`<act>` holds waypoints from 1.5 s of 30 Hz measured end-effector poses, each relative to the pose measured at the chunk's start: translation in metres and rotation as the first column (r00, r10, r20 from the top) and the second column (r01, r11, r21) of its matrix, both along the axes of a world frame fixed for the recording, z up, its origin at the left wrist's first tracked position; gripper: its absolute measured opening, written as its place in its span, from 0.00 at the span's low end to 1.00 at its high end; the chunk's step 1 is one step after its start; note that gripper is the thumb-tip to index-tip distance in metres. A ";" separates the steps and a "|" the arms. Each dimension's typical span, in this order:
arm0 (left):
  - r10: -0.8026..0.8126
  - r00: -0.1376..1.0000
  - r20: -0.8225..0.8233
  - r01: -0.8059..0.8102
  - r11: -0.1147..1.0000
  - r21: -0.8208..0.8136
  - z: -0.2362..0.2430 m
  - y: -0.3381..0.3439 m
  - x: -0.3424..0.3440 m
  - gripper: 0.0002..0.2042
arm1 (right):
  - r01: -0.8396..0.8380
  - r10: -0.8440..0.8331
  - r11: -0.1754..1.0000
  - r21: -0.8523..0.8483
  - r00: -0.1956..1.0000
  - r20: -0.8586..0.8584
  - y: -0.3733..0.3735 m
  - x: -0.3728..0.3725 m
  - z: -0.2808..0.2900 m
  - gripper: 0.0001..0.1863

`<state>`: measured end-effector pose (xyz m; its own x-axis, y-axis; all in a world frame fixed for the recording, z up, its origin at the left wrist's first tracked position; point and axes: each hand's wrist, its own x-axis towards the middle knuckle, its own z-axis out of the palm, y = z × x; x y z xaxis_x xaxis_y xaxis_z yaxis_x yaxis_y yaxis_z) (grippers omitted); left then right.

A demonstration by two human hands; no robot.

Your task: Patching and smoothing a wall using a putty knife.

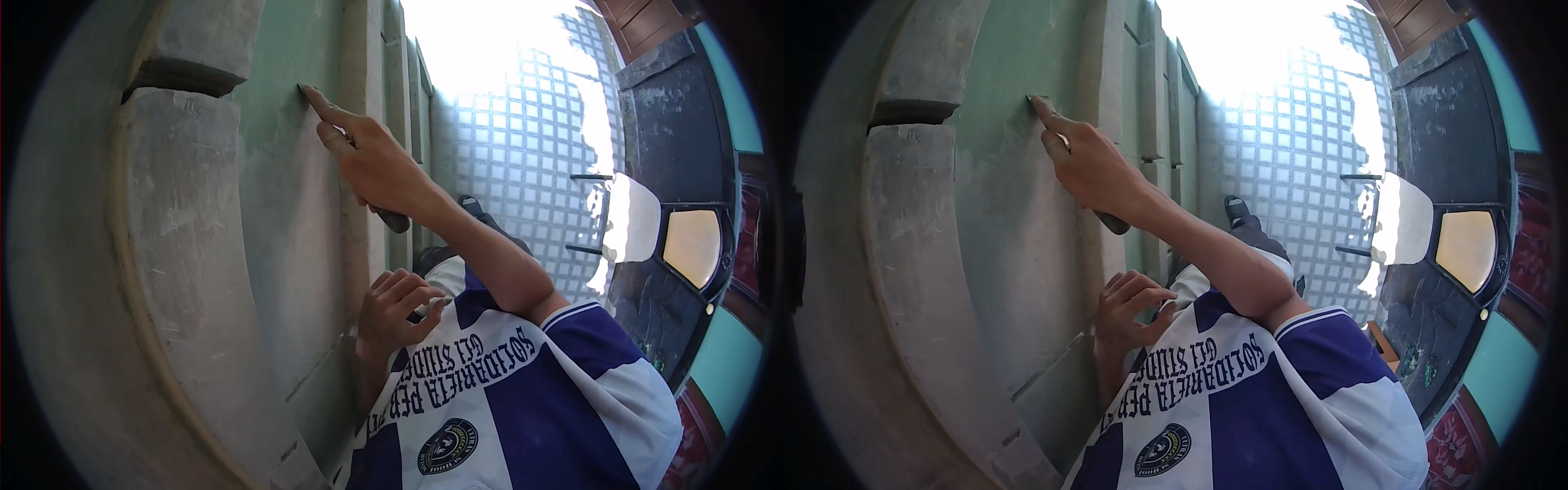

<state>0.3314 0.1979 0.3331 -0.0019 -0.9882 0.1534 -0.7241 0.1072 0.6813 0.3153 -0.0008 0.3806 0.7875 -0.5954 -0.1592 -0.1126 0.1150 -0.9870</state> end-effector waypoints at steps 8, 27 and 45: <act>0.007 1.000 -0.008 -0.007 1.000 -0.013 -0.002 0.000 0.001 0.06 | 0.004 -0.003 1.000 -0.028 1.000 0.028 0.011 -0.002 -0.008 0.26; 0.107 0.988 0.112 -0.114 0.992 0.057 0.004 -0.020 0.016 0.08 | -0.061 0.061 0.998 -0.001 0.998 0.020 0.012 -0.013 -0.007 0.25; 0.078 0.977 0.198 -0.089 0.995 0.046 0.002 -0.017 0.018 0.08 | 0.091 -0.075 0.990 -0.105 0.986 0.151 0.034 0.000 -0.030 0.25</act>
